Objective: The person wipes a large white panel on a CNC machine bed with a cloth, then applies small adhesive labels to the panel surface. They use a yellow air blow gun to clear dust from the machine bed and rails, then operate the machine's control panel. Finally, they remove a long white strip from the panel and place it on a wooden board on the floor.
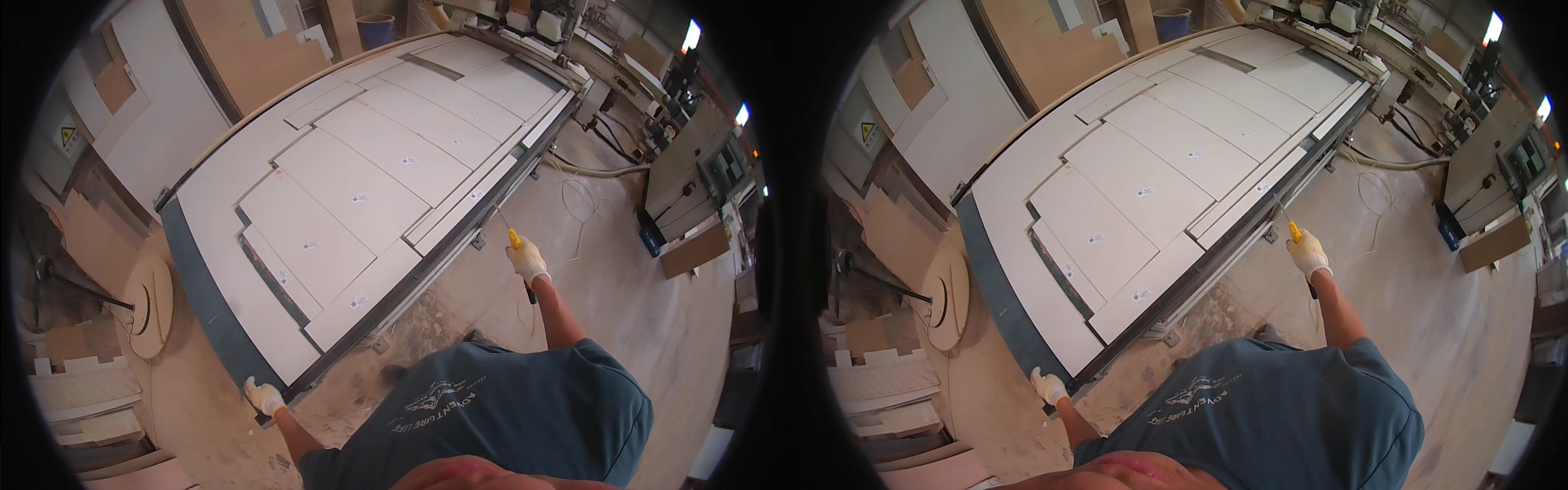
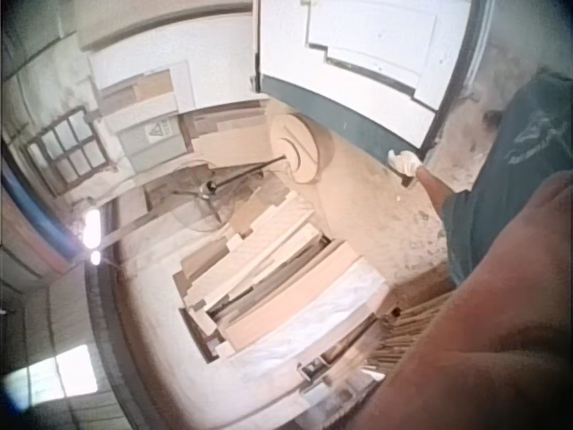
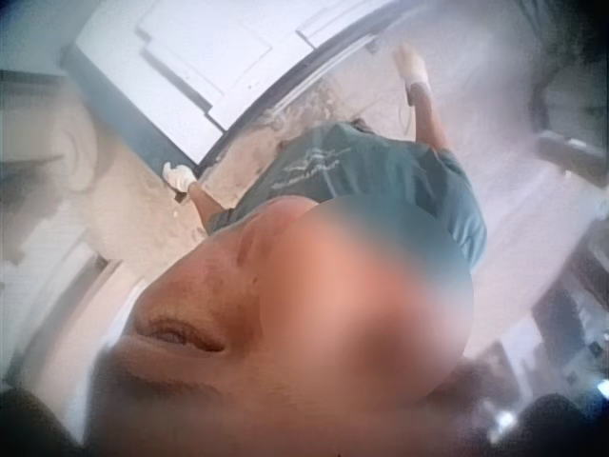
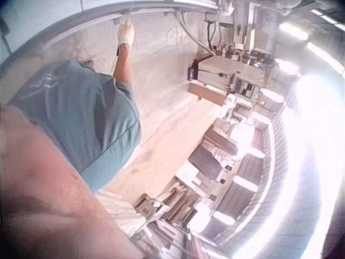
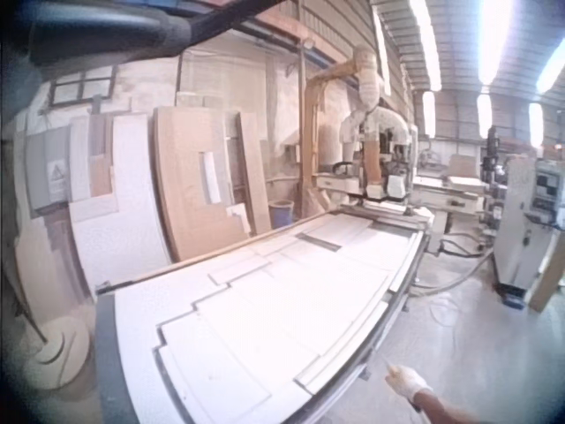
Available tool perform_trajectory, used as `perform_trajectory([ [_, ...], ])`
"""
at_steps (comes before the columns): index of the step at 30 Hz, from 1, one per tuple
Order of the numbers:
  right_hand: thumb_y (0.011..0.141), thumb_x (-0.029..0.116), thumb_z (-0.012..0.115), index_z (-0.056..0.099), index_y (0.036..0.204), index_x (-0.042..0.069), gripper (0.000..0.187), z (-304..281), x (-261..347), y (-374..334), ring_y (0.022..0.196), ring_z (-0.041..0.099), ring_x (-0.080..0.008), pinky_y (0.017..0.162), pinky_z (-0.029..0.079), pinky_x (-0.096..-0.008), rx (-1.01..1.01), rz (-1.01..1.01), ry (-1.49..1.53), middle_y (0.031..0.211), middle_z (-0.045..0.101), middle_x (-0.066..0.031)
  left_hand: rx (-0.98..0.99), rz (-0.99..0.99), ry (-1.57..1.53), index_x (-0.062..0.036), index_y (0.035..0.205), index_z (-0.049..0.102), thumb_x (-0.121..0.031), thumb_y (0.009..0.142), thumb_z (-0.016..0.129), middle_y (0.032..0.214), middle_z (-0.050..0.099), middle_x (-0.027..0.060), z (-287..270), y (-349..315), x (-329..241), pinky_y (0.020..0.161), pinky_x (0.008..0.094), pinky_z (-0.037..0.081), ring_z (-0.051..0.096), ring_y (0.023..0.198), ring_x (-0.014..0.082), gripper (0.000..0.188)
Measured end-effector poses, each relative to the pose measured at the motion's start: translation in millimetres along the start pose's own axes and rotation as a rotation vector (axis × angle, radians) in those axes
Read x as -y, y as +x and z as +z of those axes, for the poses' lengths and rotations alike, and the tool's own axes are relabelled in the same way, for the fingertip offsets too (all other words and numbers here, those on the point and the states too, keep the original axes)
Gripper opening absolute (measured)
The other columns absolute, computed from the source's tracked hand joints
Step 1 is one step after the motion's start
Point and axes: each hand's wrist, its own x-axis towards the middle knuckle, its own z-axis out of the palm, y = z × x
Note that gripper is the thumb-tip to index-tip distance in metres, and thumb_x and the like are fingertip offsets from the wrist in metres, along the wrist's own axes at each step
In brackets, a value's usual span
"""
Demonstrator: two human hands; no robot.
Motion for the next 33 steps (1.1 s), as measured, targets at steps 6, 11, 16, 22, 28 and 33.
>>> perform_trajectory([
  [6, 0.094, 0.031, 0.066, 0.064, 0.111, 0.007, 0.029, -15.4, -4.1, 45.5, 0.060, 0.068, -0.0245, 0.059, 0.055, -0.0405, 0.028, -0.134, -0.053, 0.079, 0.069, -0.0111, 0.250, 0.133, -0.542, 0.0017, 0.126, 0.064, 0.005, 0.086, 0.060, 0.116, 0.069, 0.0189, 84.6, -106.5, -147.2, 0.096, 0.0383, 0.053, 0.066, 0.109, 0.0314, 0.041],
  [11, 0.094, 0.029, 0.066, 0.066, 0.114, 0.008, 0.029, -30.8, -34.5, 104.6, 0.063, 0.070, -0.0252, 0.061, 0.055, -0.0403, 0.078, -0.095, 0.060, 0.082, 0.072, -0.0125, 0.557, 0.018, -0.780, -0.0028, 0.125, 0.064, -0.002, 0.094, 0.052, 0.093, 0.074, 0.0122, 109.2, -230.4, -287.6, 0.051, 0.0327, 0.054, 0.066, 0.055, 0.0183, 0.033],
  [16, 0.089, 0.031, 0.070, 0.068, 0.114, 0.007, 0.035, -37.3, -76.4, 133.2, 0.107, 0.067, -0.0430, 0.091, 0.053, -0.0488, 0.253, -0.223, 0.140, 0.108, 0.072, -0.0240, 0.545, 0.134, -0.603, -0.0035, 0.122, 0.068, -0.016, 0.095, 0.061, 0.082, 0.074, 0.0126, 114.9, -306.1, -383.1, 0.063, 0.0366, 0.054, 0.068, 0.062, 0.0198, 0.031],
  [22, 0.089, 0.038, 0.071, 0.066, 0.120, 0.004, 0.047, -32.7, -120.7, 97.4, 0.109, 0.066, -0.0457, 0.093, 0.052, -0.0507, 0.590, -0.522, -0.043, 0.112, 0.071, -0.0266, 0.626, 0.317, -0.386, -0.0104, 0.108, 0.075, -0.031, 0.096, 0.062, 0.097, 0.075, 0.0175, 139.4, -333.0, -459.6, 0.079, 0.0456, 0.056, 0.072, 0.085, 0.0342, 0.027],
  [28, 0.090, 0.036, 0.071, 0.065, 0.111, 0.004, 0.038, -56.2, -169.4, 160.5, 0.102, 0.068, -0.0455, 0.088, 0.053, -0.0512, 0.474, -0.292, -0.056, 0.104, 0.072, -0.0260, 0.662, 0.535, -0.252, -0.0117, 0.099, 0.077, -0.042, 0.094, 0.061, 0.100, 0.074, 0.0185, 190.3, -344.0, -570.7, 0.083, 0.0507, 0.054, 0.069, 0.098, 0.0417, 0.035],
  [33, 0.089, 0.032, 0.073, 0.065, 0.111, 0.002, 0.037, -99.2, -218.3, 283.6, 0.097, 0.069, -0.0445, 0.082, 0.054, -0.0512, 0.280, -0.054, 0.031, 0.099, 0.072, -0.0250, 0.764, 0.611, -0.194, -0.0077, 0.091, 0.077, -0.054, 0.094, 0.062, 0.091, 0.073, 0.0217, 281.5, -358.1, -683.3, 0.078, 0.0519, 0.054, 0.069, 0.090, 0.0439, 0.049],
])
